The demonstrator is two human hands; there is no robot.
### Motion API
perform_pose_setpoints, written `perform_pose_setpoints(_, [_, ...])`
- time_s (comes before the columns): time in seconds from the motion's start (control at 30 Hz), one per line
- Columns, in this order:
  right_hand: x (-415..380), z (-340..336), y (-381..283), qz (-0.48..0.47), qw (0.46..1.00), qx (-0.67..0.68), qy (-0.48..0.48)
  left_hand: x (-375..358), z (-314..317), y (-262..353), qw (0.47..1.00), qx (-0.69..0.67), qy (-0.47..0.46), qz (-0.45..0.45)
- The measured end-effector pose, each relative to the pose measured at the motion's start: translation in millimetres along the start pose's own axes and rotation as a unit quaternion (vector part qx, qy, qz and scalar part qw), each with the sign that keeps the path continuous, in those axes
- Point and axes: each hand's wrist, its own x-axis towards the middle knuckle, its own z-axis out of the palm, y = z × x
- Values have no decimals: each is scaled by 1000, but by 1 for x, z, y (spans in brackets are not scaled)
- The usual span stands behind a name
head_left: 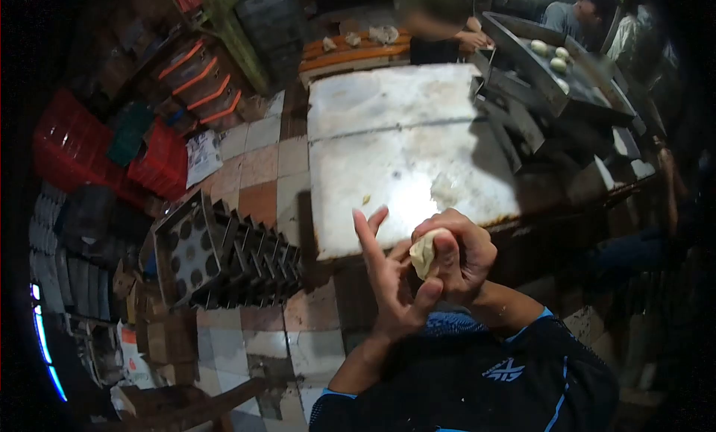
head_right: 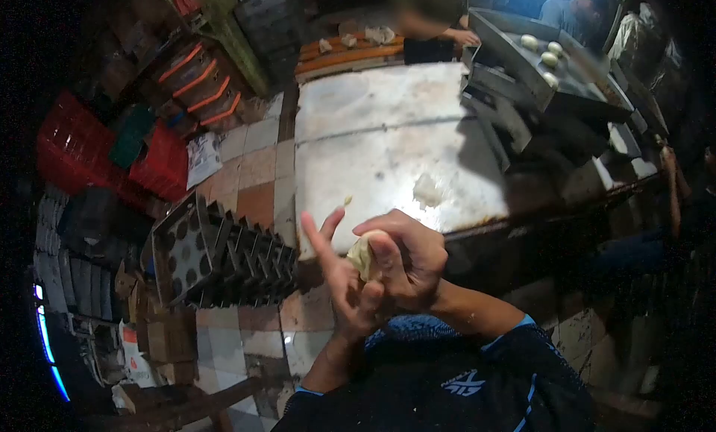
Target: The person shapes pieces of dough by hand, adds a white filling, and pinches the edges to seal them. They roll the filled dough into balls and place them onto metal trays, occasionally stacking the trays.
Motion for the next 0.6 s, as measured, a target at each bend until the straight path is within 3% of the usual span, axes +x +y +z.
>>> perform_pose_setpoints(0.03, [-14, 14, -2, 34, 999, 25, 18, 1, -6, 7, 999, -34, 0, 15])
perform_pose_setpoints(0.07, [-16, 30, 7, -25, 999, 21, 0, -3, -30, 1, 997, 61, -39, 1])
perform_pose_setpoints(0.1, [-30, 43, 13, 27, 999, -36, -10, -12, -37, 5, 992, 102, -18, -67])
perform_pose_setpoints(0.13, [-33, 54, 25, 108, 994, -9, -17, -21, -45, 9, 981, 140, -3, -137])
perform_pose_setpoints(0.17, [-38, 65, 48, 60, 998, -30, 21, -16, -54, 16, 962, 199, -25, -183])
perform_pose_setpoints(0.2, [-34, 67, 57, 29, 997, -68, -5, -19, -60, 10, 963, 200, -9, -182])
perform_pose_setpoints(0.23, [-36, 66, 67, 62, 990, -109, -58, -21, -65, -2, 963, 201, 8, -178])
perform_pose_setpoints(0.3, [-37, 61, 78, 46, 983, -176, -31, -24, -83, -27, 954, -38, 65, -289])
perform_pose_setpoints(0.33, [-41, 55, 83, 72, 985, -153, -19, -19, -71, -22, 913, -198, 133, -333])
perform_pose_setpoints(0.4, [-50, 42, 98, 121, 987, -105, 11, -29, -63, -50, 907, -162, 69, -382])
perform_pose_setpoints(0.5, [-65, 4, 115, 209, 974, -28, -82, -61, -86, -127, 858, -330, -40, -391])
perform_pose_setpoints(0.53, [-60, -9, 116, 241, 967, 33, -78, -48, -77, -123, 826, -380, -25, -416])
perform_pose_setpoints(0.57, [-63, -29, 134, 221, 969, -23, -107, -38, -71, -123, 791, -426, -10, -439])
perform_pose_setpoints(0.6, [-61, -47, 143, 306, 945, -61, -93, -35, -69, -132, 823, -345, -20, -452])
